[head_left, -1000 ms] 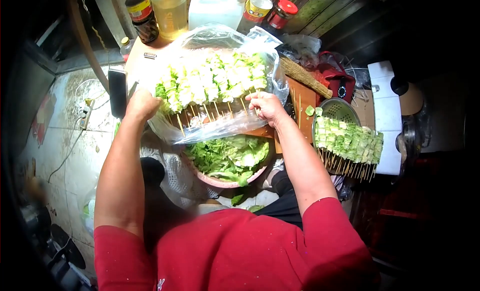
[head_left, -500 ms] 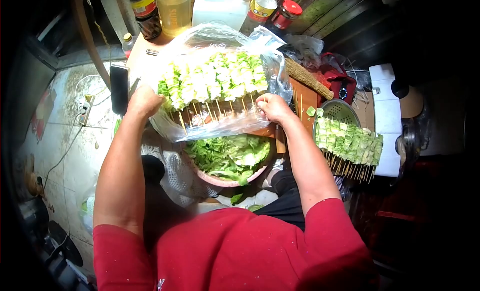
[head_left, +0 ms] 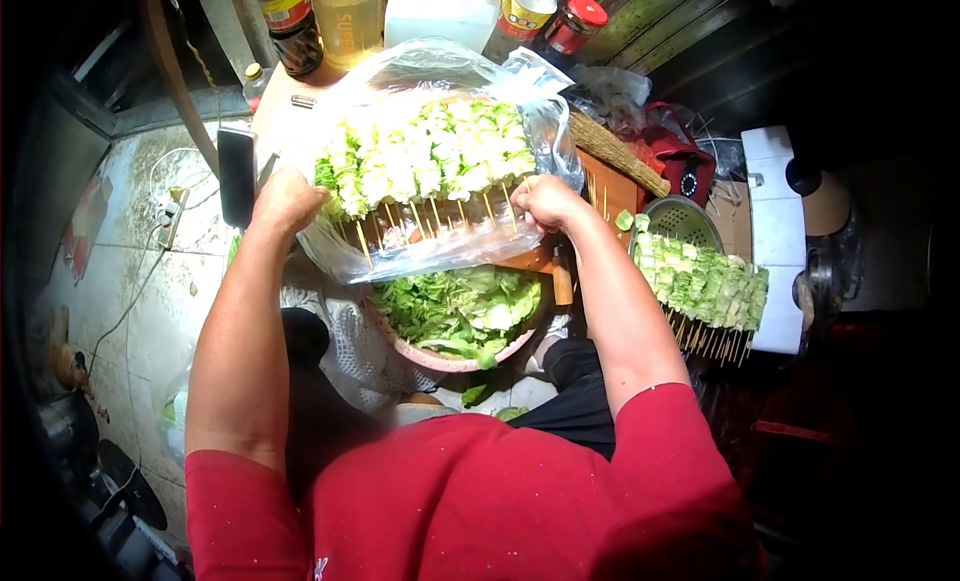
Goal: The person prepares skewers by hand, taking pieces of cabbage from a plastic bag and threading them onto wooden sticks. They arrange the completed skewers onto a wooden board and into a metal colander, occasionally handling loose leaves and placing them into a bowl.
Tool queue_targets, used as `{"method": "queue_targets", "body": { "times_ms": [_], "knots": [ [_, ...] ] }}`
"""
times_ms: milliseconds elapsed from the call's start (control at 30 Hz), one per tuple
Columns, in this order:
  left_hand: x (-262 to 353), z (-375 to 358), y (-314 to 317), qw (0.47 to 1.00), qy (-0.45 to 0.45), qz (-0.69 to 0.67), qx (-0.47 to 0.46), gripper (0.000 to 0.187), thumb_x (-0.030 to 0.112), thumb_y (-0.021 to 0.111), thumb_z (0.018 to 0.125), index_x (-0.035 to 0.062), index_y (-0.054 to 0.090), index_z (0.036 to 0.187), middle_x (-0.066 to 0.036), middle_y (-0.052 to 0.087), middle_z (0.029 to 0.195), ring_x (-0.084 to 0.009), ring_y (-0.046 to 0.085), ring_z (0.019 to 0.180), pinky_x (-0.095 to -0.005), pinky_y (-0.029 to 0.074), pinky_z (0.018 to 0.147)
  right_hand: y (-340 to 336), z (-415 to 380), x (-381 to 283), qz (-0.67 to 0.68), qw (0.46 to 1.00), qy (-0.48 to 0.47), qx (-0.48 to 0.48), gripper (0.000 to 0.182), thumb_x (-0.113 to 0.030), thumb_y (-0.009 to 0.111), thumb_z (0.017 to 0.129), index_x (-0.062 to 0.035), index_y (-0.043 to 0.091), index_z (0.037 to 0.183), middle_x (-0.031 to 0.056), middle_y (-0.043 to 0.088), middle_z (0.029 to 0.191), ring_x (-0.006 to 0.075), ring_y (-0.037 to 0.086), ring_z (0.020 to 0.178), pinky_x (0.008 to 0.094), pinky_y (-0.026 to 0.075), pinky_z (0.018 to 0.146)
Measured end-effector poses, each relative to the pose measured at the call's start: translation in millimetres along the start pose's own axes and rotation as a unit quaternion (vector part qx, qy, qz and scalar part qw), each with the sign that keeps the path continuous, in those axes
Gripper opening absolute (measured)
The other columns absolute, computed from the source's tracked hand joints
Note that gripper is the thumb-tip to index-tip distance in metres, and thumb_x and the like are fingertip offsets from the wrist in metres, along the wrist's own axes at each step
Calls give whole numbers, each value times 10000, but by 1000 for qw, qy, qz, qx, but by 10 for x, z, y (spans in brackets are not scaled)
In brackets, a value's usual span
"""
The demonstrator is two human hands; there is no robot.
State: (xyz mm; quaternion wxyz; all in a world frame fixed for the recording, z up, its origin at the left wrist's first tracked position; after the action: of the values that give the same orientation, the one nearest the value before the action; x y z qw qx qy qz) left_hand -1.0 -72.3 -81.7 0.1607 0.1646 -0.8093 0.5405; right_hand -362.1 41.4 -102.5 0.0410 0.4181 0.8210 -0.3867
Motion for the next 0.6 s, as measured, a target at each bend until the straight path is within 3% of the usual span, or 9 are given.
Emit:
{"method": "queue_targets", "body": {
  "times_ms": [67, 133, 300, 400, 433, 467, 533, 567, 600],
  "knots": [
    [-5, 5, 13, 1000, -6, 2, 9, 480, 150, 663, 716, -100, 524, 1102, -281, 619, 1024, -353, 609, 991, -369, 475, 867, 7, -5, 49, 87, 996, 2, -11, 214, -75, 443, 912, -38, 600, 1052, 49, 546, 572, 153, 470, 397, 309, 336, 361],
    [15, 12, 13, 999, 36, -10, 5, 483, 149, 665, 713, -101, 523, 1100, -283, 613, 1038, -353, 605, 1003, -373, 473, 869, 30, 25, 49, 32, 999, 1, -13, 211, -78, 446, 913, -37, 599, 1052, 49, 537, 559, 154, 464, 388, 310, 337, 358],
    [82, -65, -54, 999, 44, -19, 11, 496, 150, 669, 700, -98, 523, 1105, -285, 606, 1059, -358, 601, 1013, -376, 473, 871, 46, 265, 118, -107, 994, -6, -1, 152, -119, 482, 909, -34, 597, 959, 73, 564, 580, 181, 496, 400, 336, 373, 367],
    [-19, 25, -43, 998, 51, -25, 5, 521, 144, 673, 692, -106, 505, 1117, -280, 610, 1053, -353, 607, 1005, -372, 476, 863, 109, 424, 282, -109, 994, -10, 12, 143, -122, 491, 908, -31, 591, 953, 68, 567, 584, 180, 508, 407, 338, 405, 384],
    [-48, 62, -27, 998, 61, -32, -4, 535, 137, 677, 689, -112, 494, 1124, -275, 615, 1044, -345, 613, 996, -368, 479, 856, 74, 221, 208, -33, 998, 8, 45, 145, -141, 510, 895, -31, 604, 899, 73, 582, 594, 182, 542, 428, 340, 439, 403],
    [-49, 97, 21, 997, 72, -38, -14, 548, 131, 681, 685, -118, 482, 1131, -270, 620, 1035, -337, 620, 988, -363, 482, 848, 31, 21, 102, -66, 996, -8, 53, 187, -179, 538, 862, -28, 639, 903, 122, 631, 647, 221, 605, 489, 359, 497, 494],
    [132, -103, -110, 998, 50, -45, -4, 493, 95, 680, 673, -94, 532, 1104, -256, 630, 1009, -313, 630, 950, -354, 487, 817, -49, -186, 36, -136, 975, -80, 159, 254, -222, 568, 818, -12, 660, 928, 169, 664, 721, 280, 659, 624, 375, 527, 648],
    [114, -65, -65, 996, 67, -53, -7, 465, 73, 671, 675, -88, 541, 1091, -235, 636, 996, -295, 630, 921, -350, 487, 795, -85, -292, 79, -118, 978, -49, 162, 323, -249, 587, 795, -7, 651, 1001, 196, 673, 836, 313, 663, 790, 376, 503, 790],
    [17, 46, -2, 995, 85, -61, -10, 438, 52, 662, 676, -83, 551, 1078, -214, 642, 983, -277, 630, 893, -345, 488, 774, -122, -450, 72, -132, 959, -89, 234, 343, -264, 594, 792, -14, 648, 1021, 199, 669, 911, 317, 649, 885, 385, 492, 824]
  ]
}}
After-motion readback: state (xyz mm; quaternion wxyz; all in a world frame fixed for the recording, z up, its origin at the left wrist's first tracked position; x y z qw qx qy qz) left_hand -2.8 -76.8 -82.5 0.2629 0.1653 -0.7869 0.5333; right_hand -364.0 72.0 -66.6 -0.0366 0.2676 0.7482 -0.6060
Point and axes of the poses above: each hand's wrist, its own z-axis towards the middle knuckle, its own y-axis out of the palm, x = y × z, the point moved 4 cm from there along z, towards the middle knuckle
